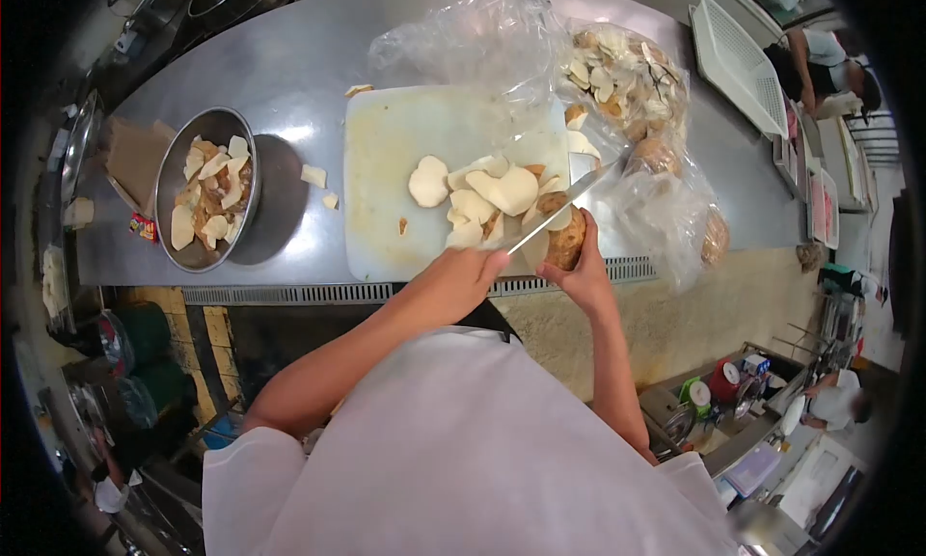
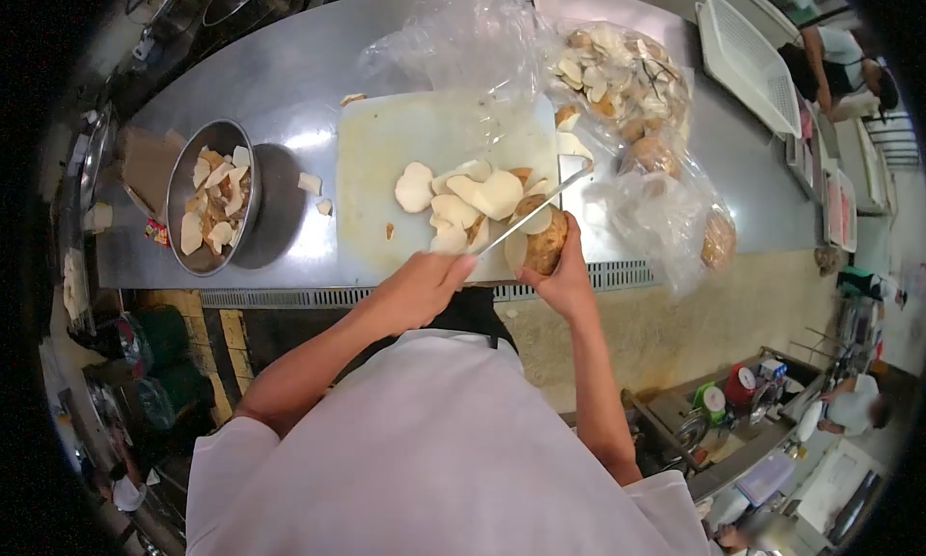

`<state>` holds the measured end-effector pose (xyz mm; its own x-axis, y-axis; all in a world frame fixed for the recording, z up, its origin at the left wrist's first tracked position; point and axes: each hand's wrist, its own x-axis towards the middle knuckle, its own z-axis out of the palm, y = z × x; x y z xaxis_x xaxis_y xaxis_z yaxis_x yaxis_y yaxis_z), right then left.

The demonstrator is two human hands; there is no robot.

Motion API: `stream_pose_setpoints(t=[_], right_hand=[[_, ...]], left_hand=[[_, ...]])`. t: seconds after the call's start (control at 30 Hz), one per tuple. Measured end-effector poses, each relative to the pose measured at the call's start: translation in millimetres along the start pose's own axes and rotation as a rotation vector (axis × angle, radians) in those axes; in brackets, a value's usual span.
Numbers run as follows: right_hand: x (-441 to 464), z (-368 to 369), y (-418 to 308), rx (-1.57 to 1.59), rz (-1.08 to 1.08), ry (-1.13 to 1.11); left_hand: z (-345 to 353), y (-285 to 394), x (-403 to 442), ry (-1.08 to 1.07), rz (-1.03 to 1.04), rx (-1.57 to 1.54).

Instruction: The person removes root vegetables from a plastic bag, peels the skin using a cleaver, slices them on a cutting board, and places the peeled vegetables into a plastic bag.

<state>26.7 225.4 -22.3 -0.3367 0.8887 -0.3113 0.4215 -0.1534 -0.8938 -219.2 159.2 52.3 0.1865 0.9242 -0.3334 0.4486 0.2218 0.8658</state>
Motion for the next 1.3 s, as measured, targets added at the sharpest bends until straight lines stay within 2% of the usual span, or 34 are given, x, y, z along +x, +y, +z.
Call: stream_pose_setpoints(t=[0.03, 0.07, 0.13, 0.2, 0.3, 0.37, 0.43, 0.47, 0.5, 0.57, 0.67, 0.73, 0.9, 1.0, 1.1, 1.23, 1.3], right_hand=[[-0.9, -0.2, -1.0, 0.013, 0.003, 0.001], [-3.1, -1.2, -0.3, 0.021, 0.006, 0.000], [-4.8, -2.3, 1.5, 0.070, 0.011, -0.005], [-0.1, -8.2, 1.3, 0.108, -0.010, -0.011], [-2.2, -14.9, -1.2, 0.247, 0.099, -0.029], [-1.6, -12.1, -14.1, 0.303, 0.169, 0.011], [-3.7, -12.4, -12.1, 0.365, 0.246, 0.063], [-0.3, -13.1, -3.0, 0.214, 0.112, 0.100], [-0.6, -13.1, 3.7, 0.063, -0.010, 0.135], [-5.0, -10.4, -1.7, -0.034, 0.025, 0.151], [-6.4, -5.6, -10.2, -0.189, 0.065, 0.173], [-6.2, -0.3, -3.7, -0.195, 0.012, 0.149], [-9.8, 8.2, -6.4, -0.378, -0.134, 0.227], [-13.5, 6.9, -7.4, -0.397, -0.144, 0.239], [-11.4, 7.8, -6.7, -0.362, -0.119, 0.228], [-15.4, 7.1, -6.0, -0.385, -0.134, 0.237], [-18.7, 0.9, -2.0, -0.352, -0.152, 0.199]], left_hand=[[-6.1, 1.1, -13.6, -0.069, -0.108, 0.005], [-4.8, 1.1, -13.3, -0.080, -0.114, 0.004], [-6.1, 1.5, -8.1, -0.147, -0.326, -0.091], [14.3, -26.6, 25.7, -0.150, -0.319, -0.189], [27.3, -49.3, 63.5, -0.144, -0.305, -0.325], [28.4, -56.5, 65.7, -0.117, -0.312, -0.416], [19.3, -51.3, 47.4, -0.138, -0.317, -0.375], [11.9, -44.8, 37.5, -0.152, -0.320, -0.327], [3.1, -23.0, 16.1, -0.070, -0.263, -0.219], [-5.9, -25.6, -17.7, 0.050, 0.118, 0.064], [-23.2, 7.6, -65.7, 0.051, 0.095, 0.091], [-30.1, 19.6, -79.3, -0.125, -0.126, 0.299], [14.6, -8.6, -14.2, -0.022, 0.020, 0.214], [15.6, 0.9, 17.7, -0.102, -0.064, 0.115], [1.5, 2.7, -24.3, -0.086, -0.096, 0.079], [11.9, -24.8, -8.7, -0.023, -0.042, 0.061], [17.2, -31.1, 28.7, -0.212, -0.387, -0.183]])
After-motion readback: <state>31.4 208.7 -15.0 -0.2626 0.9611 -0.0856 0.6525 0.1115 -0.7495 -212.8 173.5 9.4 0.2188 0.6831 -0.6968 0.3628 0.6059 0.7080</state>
